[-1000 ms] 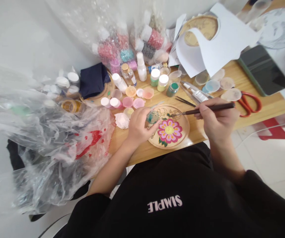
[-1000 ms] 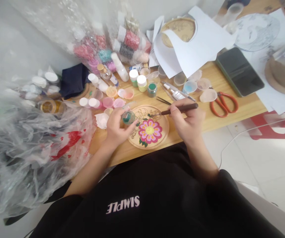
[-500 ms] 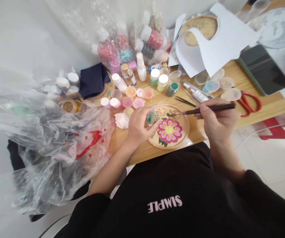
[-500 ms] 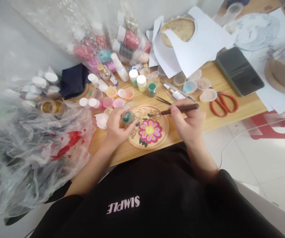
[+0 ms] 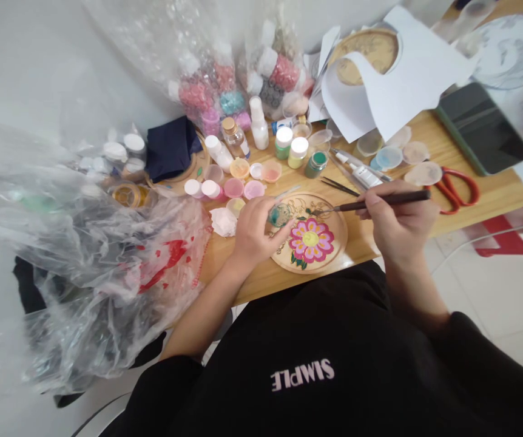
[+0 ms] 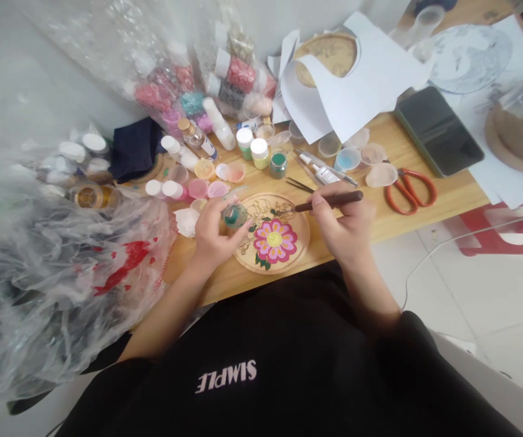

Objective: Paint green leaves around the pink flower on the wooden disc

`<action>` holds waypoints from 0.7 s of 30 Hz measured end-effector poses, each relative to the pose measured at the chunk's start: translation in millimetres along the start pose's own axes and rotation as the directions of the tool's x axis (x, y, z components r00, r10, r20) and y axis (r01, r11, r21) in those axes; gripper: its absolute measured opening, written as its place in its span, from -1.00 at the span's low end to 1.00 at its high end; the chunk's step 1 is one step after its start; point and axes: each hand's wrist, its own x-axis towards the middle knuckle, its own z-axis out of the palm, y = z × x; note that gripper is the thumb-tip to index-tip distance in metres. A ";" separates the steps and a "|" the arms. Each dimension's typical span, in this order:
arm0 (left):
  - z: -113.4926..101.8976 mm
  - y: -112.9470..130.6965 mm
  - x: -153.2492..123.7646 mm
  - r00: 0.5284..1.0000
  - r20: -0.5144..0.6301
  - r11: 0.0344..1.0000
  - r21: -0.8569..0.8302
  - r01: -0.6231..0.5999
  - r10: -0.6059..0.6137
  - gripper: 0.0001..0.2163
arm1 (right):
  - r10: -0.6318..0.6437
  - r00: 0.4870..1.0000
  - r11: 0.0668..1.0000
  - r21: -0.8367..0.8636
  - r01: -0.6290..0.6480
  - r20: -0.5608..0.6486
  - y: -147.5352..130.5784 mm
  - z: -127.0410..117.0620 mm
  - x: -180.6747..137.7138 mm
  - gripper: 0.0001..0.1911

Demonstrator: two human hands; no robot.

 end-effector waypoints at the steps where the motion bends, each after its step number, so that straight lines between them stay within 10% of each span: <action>1: 0.1 -0.2 -0.3 1.000 0.000 1.000 0.003 0.001 -0.001 -0.66 | -0.001 1.000 1.000 -0.006 0.001 0.002 0.4 0.2 0.0 -0.87; 21: 0.0 1.1 1.1 1.000 -0.008 1.000 0.013 -0.011 0.011 -0.68 | -0.009 1.000 1.000 -0.013 0.010 0.028 3.9 -0.5 0.0 -0.87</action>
